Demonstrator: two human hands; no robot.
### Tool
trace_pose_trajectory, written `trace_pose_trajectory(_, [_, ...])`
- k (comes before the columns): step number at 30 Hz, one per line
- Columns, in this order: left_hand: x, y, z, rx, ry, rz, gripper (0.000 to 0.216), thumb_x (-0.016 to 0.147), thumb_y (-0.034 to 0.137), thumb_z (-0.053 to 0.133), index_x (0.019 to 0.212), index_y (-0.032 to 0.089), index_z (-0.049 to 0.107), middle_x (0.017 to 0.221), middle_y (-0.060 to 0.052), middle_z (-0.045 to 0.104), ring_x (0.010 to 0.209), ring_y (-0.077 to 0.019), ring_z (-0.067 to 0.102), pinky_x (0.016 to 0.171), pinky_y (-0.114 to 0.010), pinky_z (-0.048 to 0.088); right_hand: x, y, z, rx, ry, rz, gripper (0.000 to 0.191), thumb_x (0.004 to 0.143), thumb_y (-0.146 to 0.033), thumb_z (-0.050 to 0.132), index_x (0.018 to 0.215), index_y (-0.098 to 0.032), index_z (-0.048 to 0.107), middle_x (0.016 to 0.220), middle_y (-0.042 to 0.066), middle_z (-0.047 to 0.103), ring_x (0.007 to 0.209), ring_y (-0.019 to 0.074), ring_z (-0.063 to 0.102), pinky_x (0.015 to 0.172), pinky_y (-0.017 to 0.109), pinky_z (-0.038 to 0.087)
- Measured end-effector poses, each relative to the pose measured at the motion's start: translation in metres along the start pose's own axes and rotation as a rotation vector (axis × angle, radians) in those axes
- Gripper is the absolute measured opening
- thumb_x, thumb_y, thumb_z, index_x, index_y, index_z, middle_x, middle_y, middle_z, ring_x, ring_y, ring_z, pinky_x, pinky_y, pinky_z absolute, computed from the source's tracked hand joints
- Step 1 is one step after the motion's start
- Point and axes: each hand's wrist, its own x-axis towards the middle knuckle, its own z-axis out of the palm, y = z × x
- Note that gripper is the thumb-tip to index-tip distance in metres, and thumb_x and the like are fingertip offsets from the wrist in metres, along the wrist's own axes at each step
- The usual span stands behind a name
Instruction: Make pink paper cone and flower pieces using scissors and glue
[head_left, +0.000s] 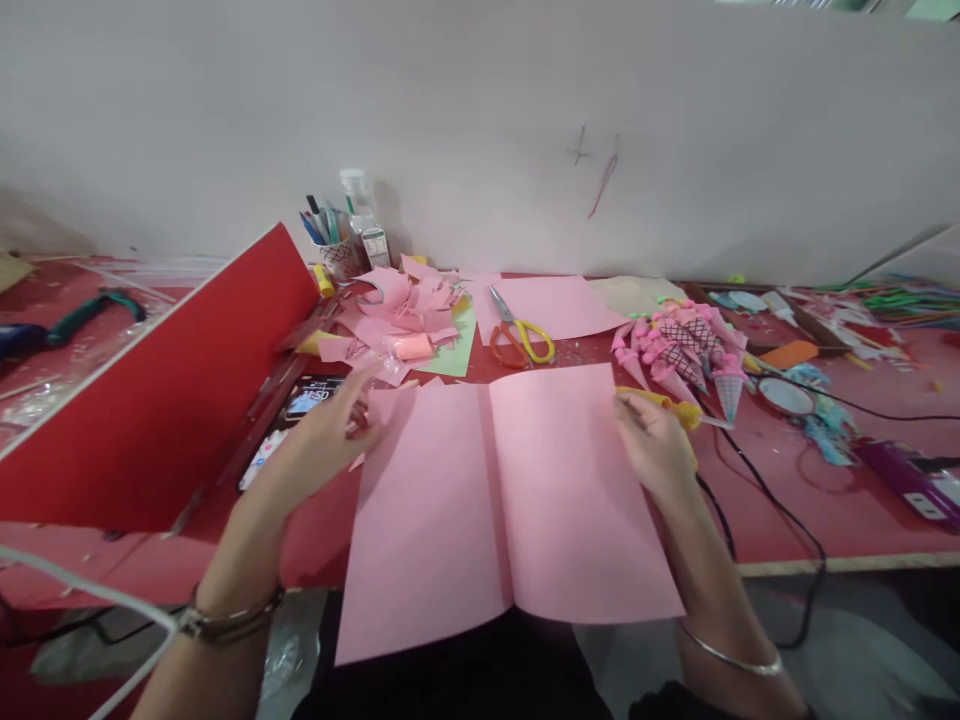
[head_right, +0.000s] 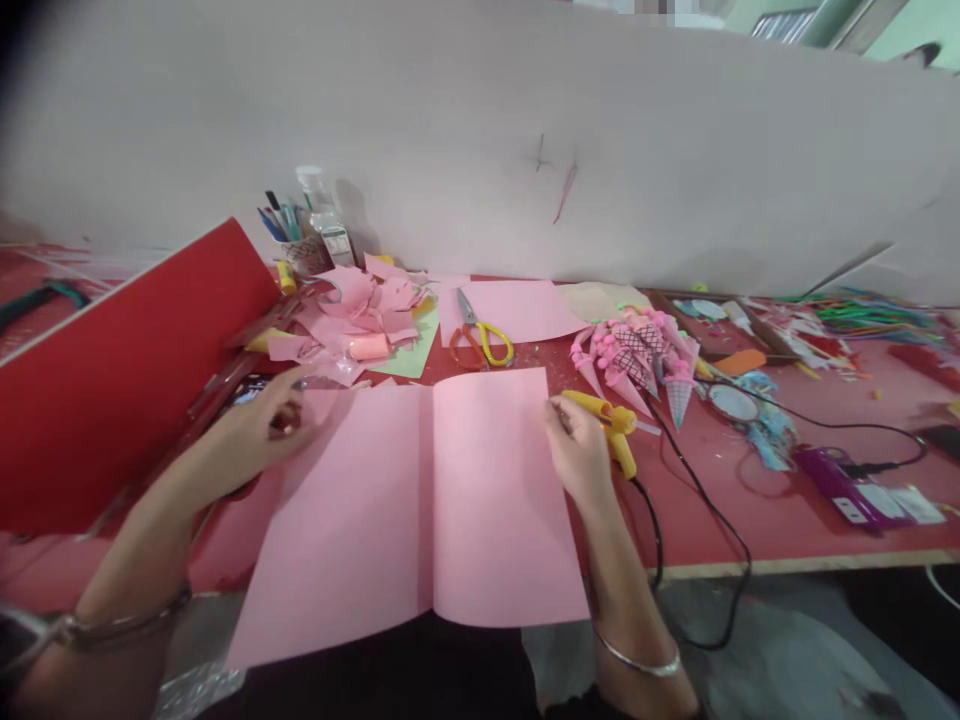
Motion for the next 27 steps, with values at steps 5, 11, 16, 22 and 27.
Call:
trace_pose_trajectory(5, [0.008,0.025,0.03,0.386,-0.032,0.236,0.031,0.08,0.02,0.042,0.11,0.015,0.048,0.113,-0.012,0.05,0.106,-0.0259,0.044,0.086,-0.04,0.04,-0.003,0.023,0.019,-0.097,-0.122,0.073,0.026,0.068,-0.043,0.043,0.056,-0.02,0.044,0.045,-0.004,0.037,0.044,0.0111,0.039,0.045,0.023,0.028])
trace_pose_trajectory(11, [0.029,0.043,0.071,0.546,-0.279,0.488,0.026,0.084,0.012,0.034,0.102,0.009,0.051,0.104,-0.013,0.054,0.096,-0.0237,0.049,0.079,-0.035,0.042,-0.002,0.035,0.02,-0.133,-0.097,0.134,0.026,0.065,-0.044,0.042,0.059,-0.02,0.047,0.046,-0.002,0.047,0.045,0.0139,0.045,0.046,0.024,0.031])
trace_pose_trajectory(16, [0.036,0.039,0.087,0.529,-0.208,0.414,0.031,0.087,0.022,0.033,0.113,0.011,0.044,0.097,-0.01,0.053,0.09,-0.0223,0.051,0.074,-0.033,0.042,-0.019,0.036,0.021,-0.112,-0.11,0.176,0.028,0.067,-0.041,0.046,0.083,-0.019,0.048,0.057,0.0,0.06,0.047,0.0155,0.051,0.048,0.026,0.036])
trace_pose_trajectory(22, [0.038,0.045,0.092,0.53,-0.199,0.337,0.037,0.087,0.021,0.029,0.121,0.012,0.04,0.101,-0.011,0.053,0.092,-0.0215,0.051,0.074,-0.033,0.042,-0.039,0.028,0.023,-0.164,-0.111,0.119,0.036,0.073,-0.032,0.043,0.105,-0.016,0.043,0.062,0.002,0.065,0.051,0.0177,0.056,0.054,0.029,0.04])
trace_pose_trajectory(27, [0.039,0.046,0.095,0.535,-0.187,0.325,0.037,0.085,0.021,0.032,0.12,0.013,0.042,0.102,-0.011,0.053,0.094,-0.0221,0.05,0.071,-0.032,0.042,-0.049,0.028,0.025,-0.255,-0.113,0.109,0.041,0.075,-0.03,0.039,0.112,-0.014,0.043,0.061,0.003,0.065,0.061,0.0221,0.061,0.06,0.032,0.042])
